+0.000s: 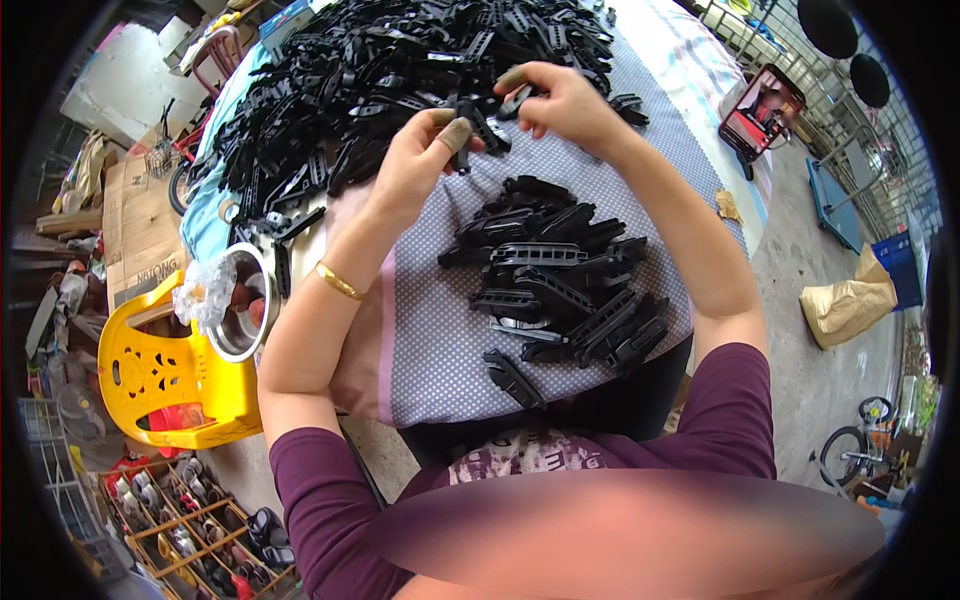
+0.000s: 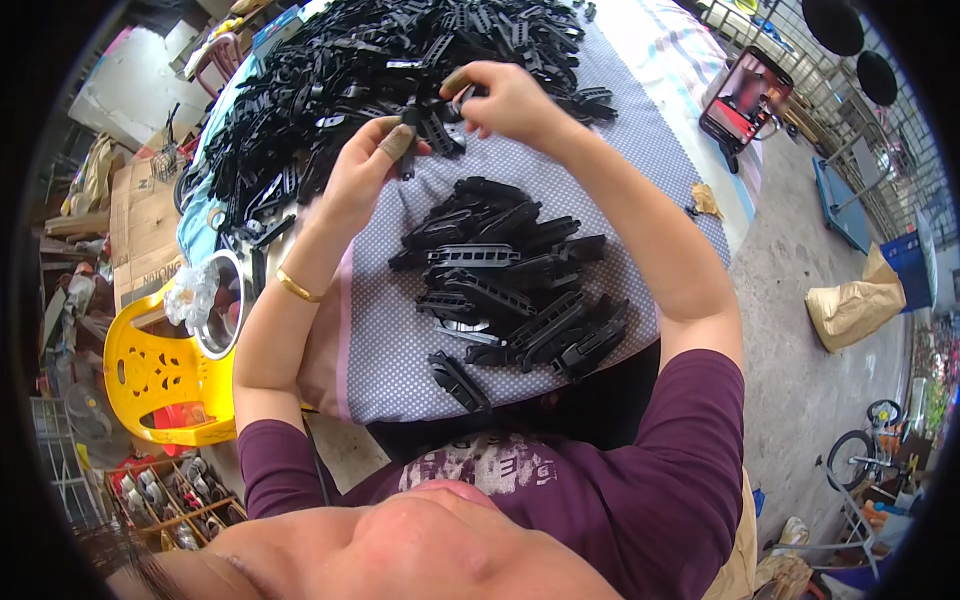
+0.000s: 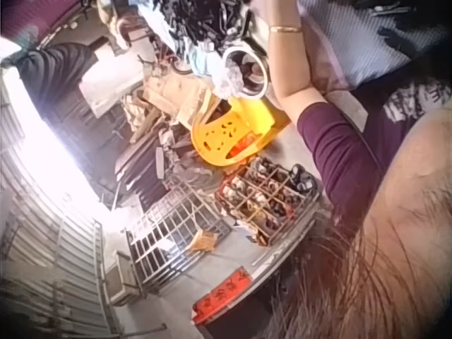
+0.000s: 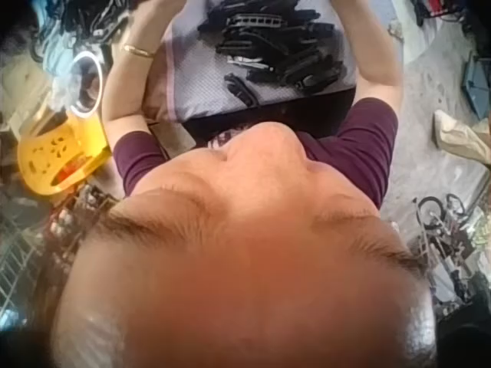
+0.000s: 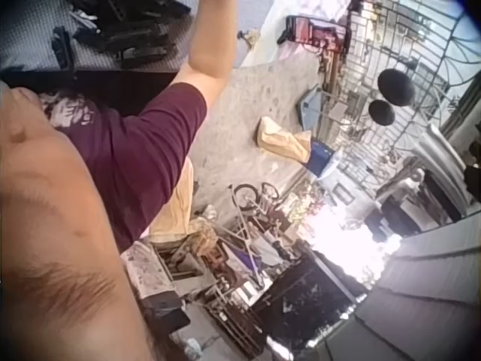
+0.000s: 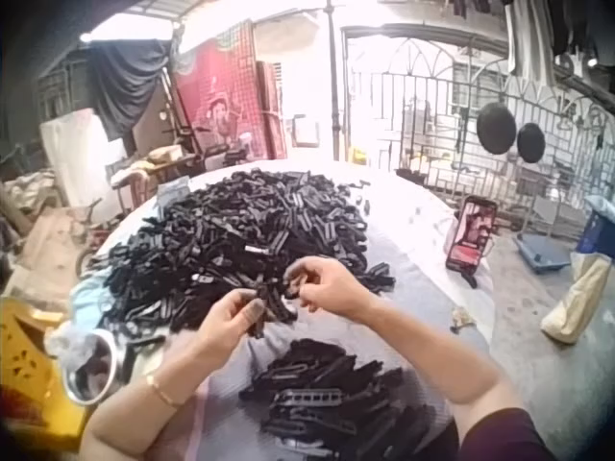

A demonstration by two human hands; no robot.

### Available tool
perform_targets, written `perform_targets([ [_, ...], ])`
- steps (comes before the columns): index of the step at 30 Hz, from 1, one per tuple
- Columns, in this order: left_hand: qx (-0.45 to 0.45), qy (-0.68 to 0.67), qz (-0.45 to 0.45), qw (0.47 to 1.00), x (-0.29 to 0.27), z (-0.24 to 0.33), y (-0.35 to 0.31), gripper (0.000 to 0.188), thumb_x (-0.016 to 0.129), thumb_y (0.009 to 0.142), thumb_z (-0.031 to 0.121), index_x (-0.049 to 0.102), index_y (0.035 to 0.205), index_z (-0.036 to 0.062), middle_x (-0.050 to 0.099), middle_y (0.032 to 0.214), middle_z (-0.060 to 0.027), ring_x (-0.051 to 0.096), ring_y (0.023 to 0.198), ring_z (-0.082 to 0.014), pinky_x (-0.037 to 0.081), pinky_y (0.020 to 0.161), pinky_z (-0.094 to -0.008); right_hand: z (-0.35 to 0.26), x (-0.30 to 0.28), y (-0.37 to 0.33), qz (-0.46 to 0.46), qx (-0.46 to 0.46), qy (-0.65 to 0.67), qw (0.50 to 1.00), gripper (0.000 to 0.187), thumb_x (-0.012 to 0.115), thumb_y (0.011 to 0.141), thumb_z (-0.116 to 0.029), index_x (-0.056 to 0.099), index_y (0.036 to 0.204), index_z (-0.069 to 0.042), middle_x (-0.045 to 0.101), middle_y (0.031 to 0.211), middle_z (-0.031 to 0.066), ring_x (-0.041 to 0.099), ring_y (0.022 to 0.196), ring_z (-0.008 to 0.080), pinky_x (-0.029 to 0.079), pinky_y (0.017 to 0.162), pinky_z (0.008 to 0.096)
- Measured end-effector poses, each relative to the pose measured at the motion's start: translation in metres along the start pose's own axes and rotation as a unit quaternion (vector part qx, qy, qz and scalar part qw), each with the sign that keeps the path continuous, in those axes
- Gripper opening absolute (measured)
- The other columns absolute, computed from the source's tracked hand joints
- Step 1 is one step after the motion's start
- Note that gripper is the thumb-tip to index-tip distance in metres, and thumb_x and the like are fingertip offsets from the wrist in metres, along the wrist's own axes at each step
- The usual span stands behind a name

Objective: Assembling small black plastic components by snapping pieces together.

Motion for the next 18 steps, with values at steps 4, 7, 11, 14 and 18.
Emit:
perform_targets([
  [4,-0.124,-0.104,-0.007,0.987,0.013,0.002,-0.005,0.026,0.053,0.093,0.022,0.053,0.112,0.0039,0.065,0.09,-0.006,0.059,0.066,-0.0091,0.046,0.056,-0.0202,0.007,-0.006,-0.001,0.023,0.037,0.305,0.951,0.025,0.054,0.085,-0.005,0.058,0.11,-0.001,0.062,0.1,0.0066,0.062,0.085,0.0147,0.051,0.075,0.0257],
  [7,-0.161,-0.141,-0.014,0.977,0.008,-0.002,-0.006,0.027,0.053,0.093,0.028,0.058,0.106,0.0046,0.066,0.088,-0.0069,0.056,0.06,-0.0076,0.044,0.052,-0.0175,-0.003,0.006,-0.005,-0.002,-0.019,0.221,0.975,0.026,0.058,0.087,-0.008,0.057,0.112,-0.001,0.063,0.102,0.0074,0.061,0.091,0.0148,0.05,0.081,0.0268],
  [11,-0.185,-0.172,-0.034,0.967,0.006,-0.005,-0.008,0.037,0.047,0.094,0.038,0.061,0.1,0.0038,0.066,0.084,-0.0096,0.05,0.055,-0.0071,0.04,0.048,-0.0153,-0.019,0.021,-0.012,-0.015,-0.211,0.044,0.976,0.035,0.062,0.081,0.002,0.055,0.116,0.0,0.064,0.103,0.0079,0.06,0.098,0.0149,0.047,0.09,0.0288],
  [14,-0.208,-0.196,-0.031,0.958,0.005,-0.004,-0.008,0.045,0.043,0.094,0.044,0.058,0.102,0.0028,0.065,0.083,-0.0125,0.046,0.054,-0.008,0.037,0.046,-0.0159,-0.026,0.026,-0.017,-0.021,-0.249,-0.03,0.968,0.038,0.063,0.079,0.003,0.055,0.116,0.0,0.066,0.1,0.0081,0.061,0.096,0.015,0.047,0.09,0.0289],
  [18,-0.196,-0.203,-0.068,0.957,0.009,0.004,-0.006,0.054,0.04,0.093,0.05,0.055,0.107,0.0004,0.063,0.084,-0.0147,0.044,0.054,-0.0092,0.034,0.046,-0.0167,-0.026,0.027,-0.021,-0.011,-0.278,-0.103,0.955,0.043,0.065,0.076,0.003,0.054,0.117,0.0,0.068,0.097,0.0078,0.064,0.094,0.0155,0.049,0.088,0.0289],
])
Point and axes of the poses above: each hand's wrist, its own y-axis towards the middle knuckle, its own x-axis out of the palm, z = x × y, the point moved 4 cm from there along y, towards the middle knuckle
